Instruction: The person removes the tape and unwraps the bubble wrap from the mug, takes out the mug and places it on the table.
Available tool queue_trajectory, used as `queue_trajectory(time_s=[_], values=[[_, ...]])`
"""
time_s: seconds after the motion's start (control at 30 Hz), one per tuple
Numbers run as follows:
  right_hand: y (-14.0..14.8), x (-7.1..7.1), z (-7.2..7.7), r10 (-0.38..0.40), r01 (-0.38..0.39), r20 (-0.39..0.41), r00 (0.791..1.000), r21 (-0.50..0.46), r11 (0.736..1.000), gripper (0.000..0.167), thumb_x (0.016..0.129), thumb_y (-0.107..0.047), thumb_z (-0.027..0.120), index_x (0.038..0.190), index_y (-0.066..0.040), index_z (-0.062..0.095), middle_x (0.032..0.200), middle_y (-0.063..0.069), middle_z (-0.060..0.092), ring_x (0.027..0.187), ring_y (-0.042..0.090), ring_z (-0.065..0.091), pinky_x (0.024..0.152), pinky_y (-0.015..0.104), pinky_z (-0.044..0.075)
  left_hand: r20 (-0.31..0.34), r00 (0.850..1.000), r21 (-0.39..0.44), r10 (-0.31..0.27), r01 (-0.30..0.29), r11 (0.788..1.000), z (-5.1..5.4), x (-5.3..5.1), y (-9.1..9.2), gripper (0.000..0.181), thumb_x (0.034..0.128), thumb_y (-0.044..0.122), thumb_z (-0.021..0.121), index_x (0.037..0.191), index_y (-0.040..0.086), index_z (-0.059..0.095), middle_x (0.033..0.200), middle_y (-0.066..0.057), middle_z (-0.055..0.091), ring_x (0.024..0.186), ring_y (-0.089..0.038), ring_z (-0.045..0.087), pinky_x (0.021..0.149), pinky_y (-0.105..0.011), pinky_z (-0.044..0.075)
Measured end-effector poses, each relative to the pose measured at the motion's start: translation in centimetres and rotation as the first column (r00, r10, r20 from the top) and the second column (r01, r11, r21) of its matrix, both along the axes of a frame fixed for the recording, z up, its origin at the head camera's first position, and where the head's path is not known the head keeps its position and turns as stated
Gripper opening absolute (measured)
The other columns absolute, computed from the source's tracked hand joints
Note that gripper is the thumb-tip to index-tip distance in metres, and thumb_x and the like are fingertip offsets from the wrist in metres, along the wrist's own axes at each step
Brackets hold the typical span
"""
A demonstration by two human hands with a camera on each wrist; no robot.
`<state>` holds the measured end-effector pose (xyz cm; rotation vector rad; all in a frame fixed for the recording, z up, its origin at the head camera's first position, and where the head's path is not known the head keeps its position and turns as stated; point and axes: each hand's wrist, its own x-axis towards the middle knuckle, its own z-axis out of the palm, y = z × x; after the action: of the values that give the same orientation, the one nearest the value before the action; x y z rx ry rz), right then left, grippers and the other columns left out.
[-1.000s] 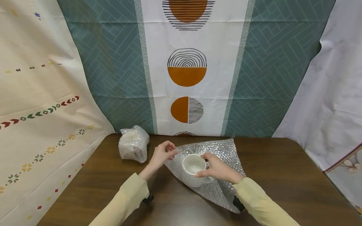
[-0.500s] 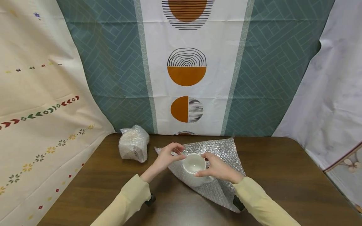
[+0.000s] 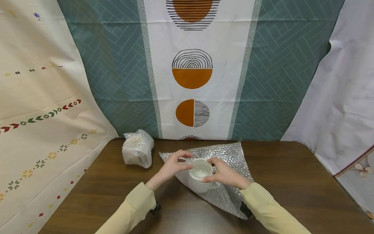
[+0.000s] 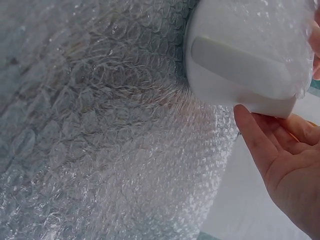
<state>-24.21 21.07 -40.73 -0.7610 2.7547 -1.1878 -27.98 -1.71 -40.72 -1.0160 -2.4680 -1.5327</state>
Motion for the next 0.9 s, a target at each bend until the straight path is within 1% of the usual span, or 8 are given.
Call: queue_trajectory(time_s=[0.1,0.23,0.43,0.53,0.63,0.73,0.83,0.9], values=[[0.0,0.0,0.0,0.011,-0.011,-0.002,1.0,-0.009,1.0,0.07,0.069,-0.038,0.078,0.115,0.006,0.049,0.102,0.013,0.055,0.087,0.027,0.054,0.063,0.029,0.048,-0.014,1.0,-0.013,0.0,0.0,1.0,-0.4,0.0,0.0,0.031,0.0747,0.004,0.073,0.104,-0.001,0.063,0.101,-0.005,0.058,0.095,-0.025,0.053,0.08,-0.036,0.046],[0.1,0.0,0.0,0.013,-0.013,0.009,1.0,-0.017,1.0,0.07,0.069,-0.036,0.078,0.116,0.006,0.049,0.103,0.014,0.055,0.088,0.027,0.054,0.063,0.029,0.049,0.001,1.0,-0.018,-0.001,0.001,1.0,-1.0,0.1,0.1,0.03,0.0761,0.003,0.072,0.104,-0.002,0.063,0.102,-0.007,0.058,0.095,-0.024,0.054,0.08,-0.029,0.046],[0.1,0.0,-0.2,0.004,-0.002,0.04,0.999,-0.044,0.999,0.07,0.07,-0.035,0.078,0.118,0.006,0.047,0.105,0.015,0.054,0.09,0.027,0.054,0.064,0.027,0.049,0.059,0.998,0.055,-0.006,0.003,0.998,-1.7,0.3,0.3,0.027,0.0779,0.003,0.07,0.103,-0.005,0.064,0.101,-0.009,0.057,0.094,-0.025,0.055,0.079,-0.025,0.046],[0.2,0.0,-0.3,-0.002,0.005,0.048,0.999,-0.054,0.999,0.071,0.07,-0.036,0.077,0.119,0.005,0.047,0.107,0.014,0.053,0.092,0.026,0.054,0.064,0.027,0.049,0.067,0.998,0.086,-0.007,0.001,0.996,-1.9,0.3,0.3,0.027,0.0776,0.003,0.07,0.103,-0.006,0.064,0.102,-0.01,0.058,0.096,-0.026,0.055,0.079,-0.025,0.046],[0.2,0.0,-0.5,0.005,-0.002,0.053,0.999,-0.064,0.998,0.071,0.071,-0.037,0.077,0.12,0.005,0.046,0.108,0.014,0.053,0.094,0.027,0.053,0.066,0.027,0.049,0.069,0.998,0.09,-0.006,0.0,0.996,-2.0,0.3,0.3,0.027,0.0776,0.003,0.071,0.103,-0.006,0.064,0.103,-0.011,0.058,0.097,-0.026,0.056,0.079,-0.026,0.046],[0.6,-0.2,-0.4,0.049,-0.045,0.055,0.997,-0.073,0.996,0.067,0.075,-0.033,0.074,0.122,0.006,0.046,0.111,0.016,0.052,0.099,0.03,0.051,0.072,0.03,0.048,0.062,0.998,0.083,0.001,-0.006,0.997,-2.0,0.3,0.3,0.027,0.0775,0.003,0.071,0.102,-0.006,0.064,0.103,-0.011,0.059,0.097,-0.024,0.056,0.079,-0.026,0.046],[1.3,-0.5,-0.2,0.092,-0.083,0.096,0.991,-0.091,0.992,0.057,0.084,-0.029,0.065,0.126,0.005,0.045,0.118,0.018,0.05,0.105,0.032,0.048,0.079,0.036,0.046,0.043,0.999,0.07,0.014,-0.017,0.997,-2.0,0.4,0.4,0.026,0.0773,0.003,0.071,0.102,-0.005,0.065,0.101,-0.01,0.06,0.096,-0.022,0.056,0.078,-0.025,0.046],[1.8,-0.8,-0.1,0.123,-0.109,0.131,0.984,-0.115,0.987,0.051,0.09,-0.024,0.057,0.128,0.007,0.043,0.12,0.02,0.049,0.105,0.033,0.048,0.08,0.039,0.045,0.033,0.999,0.064,0.019,-0.022,0.998,-1.9,0.4,0.4,0.026,0.0772,0.003,0.071,0.101,-0.004,0.065,0.1,-0.01,0.06,0.096,-0.022,0.056,0.078,-0.025,0.046]])
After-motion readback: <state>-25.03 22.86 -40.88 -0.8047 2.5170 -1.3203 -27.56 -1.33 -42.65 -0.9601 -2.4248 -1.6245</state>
